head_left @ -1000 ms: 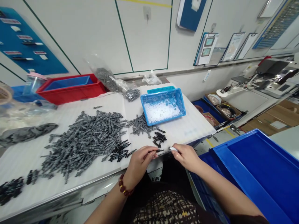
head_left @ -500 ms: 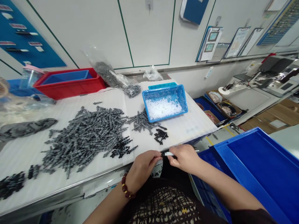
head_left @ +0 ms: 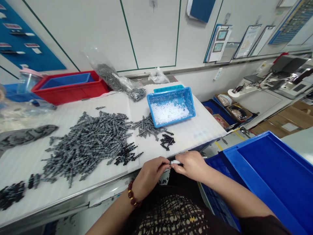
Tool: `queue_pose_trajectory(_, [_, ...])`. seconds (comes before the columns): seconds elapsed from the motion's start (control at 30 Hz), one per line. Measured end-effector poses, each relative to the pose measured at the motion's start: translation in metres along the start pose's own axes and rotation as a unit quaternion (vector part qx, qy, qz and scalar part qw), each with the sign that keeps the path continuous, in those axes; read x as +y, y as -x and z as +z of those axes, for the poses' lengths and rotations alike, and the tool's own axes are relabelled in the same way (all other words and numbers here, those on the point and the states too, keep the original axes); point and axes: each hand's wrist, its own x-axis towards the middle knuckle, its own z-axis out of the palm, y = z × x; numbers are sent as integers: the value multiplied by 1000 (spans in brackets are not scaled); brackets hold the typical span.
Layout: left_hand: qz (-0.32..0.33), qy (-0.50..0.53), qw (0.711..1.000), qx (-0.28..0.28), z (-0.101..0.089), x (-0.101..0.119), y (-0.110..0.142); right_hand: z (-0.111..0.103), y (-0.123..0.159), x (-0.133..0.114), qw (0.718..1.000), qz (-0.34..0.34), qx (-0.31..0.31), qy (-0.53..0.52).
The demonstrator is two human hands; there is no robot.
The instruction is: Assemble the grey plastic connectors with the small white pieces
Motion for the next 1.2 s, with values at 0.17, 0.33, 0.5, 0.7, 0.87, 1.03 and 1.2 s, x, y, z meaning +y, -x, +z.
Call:
queue_pose_trajectory(0.17, [20, 3, 1000, 1, -1, -4, 0, 0, 2, 4, 999, -17, -16, -22])
queue_pose_trajectory(0.33, [20, 5, 1000, -4, -2, -2, -1, -1, 2, 4, 999, -23, -32, -38])
queue_pose_trajectory(0.5, [11, 10, 1000, -12, -2, -1, 0, -1, 3, 4, 998, -18, -44, -34])
queue_pose_trajectory(0.7, [21, 5, 1000, -7, -1, -2, 1, 3, 2, 4, 1000, -1, -23, -12])
queue_pose_trajectory(0.87, [31, 5, 999, -1, 2, -3, -1, 4, 2, 4, 1000, 20, -19, -3])
queue_pose_trajectory(1.03, [15, 18, 1000, -3, 1, -5, 1, 7, 1, 5, 999, 45, -19, 3])
queue_pose_trajectory(1.2, [-97, 40, 994, -15, -10, -11, -9, 7, 2, 13, 996, 77, -29, -18])
